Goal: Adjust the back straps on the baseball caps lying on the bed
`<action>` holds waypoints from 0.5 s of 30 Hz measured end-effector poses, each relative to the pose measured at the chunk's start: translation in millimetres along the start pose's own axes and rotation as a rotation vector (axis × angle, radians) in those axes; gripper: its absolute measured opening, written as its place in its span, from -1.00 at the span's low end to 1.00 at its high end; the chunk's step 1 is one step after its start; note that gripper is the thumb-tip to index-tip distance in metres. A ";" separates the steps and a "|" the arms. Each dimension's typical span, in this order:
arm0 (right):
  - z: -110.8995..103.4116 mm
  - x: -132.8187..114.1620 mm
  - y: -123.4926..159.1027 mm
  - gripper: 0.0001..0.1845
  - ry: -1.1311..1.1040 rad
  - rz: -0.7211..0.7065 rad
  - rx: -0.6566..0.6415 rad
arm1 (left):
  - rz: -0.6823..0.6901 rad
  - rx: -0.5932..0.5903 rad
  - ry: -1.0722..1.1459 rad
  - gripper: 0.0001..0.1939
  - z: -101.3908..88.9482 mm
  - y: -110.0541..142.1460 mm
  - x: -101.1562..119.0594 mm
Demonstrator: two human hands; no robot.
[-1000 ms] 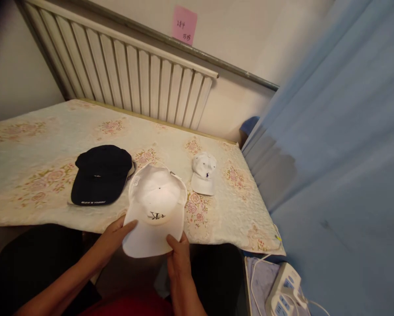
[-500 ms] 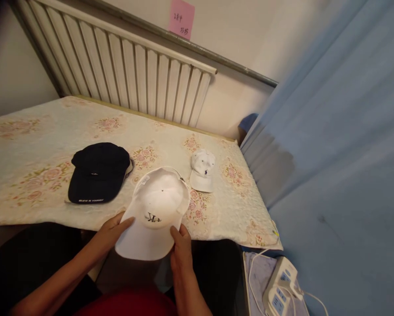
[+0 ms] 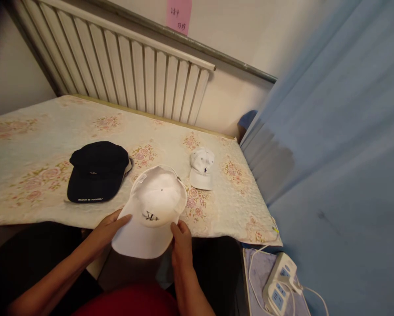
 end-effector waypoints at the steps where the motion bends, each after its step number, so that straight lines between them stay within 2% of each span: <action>1: -0.5 0.3 -0.1 -0.71 0.007 -0.001 0.002 | -0.009 -0.014 0.007 -0.37 0.8 -0.2 -1.4; 7: -5.6 1.8 -1.3 -0.72 0.066 -0.017 0.028 | -0.052 -0.079 0.050 -0.39 1.7 -2.4 -13.4; 15: -16.8 4.0 -4.5 -0.66 0.221 -0.028 0.120 | -0.056 -0.099 0.031 -0.44 1.2 -2.8 -17.8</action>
Point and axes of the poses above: each hand's wrist, its own y-axis away from the middle knuckle, its own z-axis out of the palm, x = y × z, the point moved 9 cm from there along -y, towards the middle knuckle, and after that the axes turned 11 degrees about y, right-handed, at the moved point
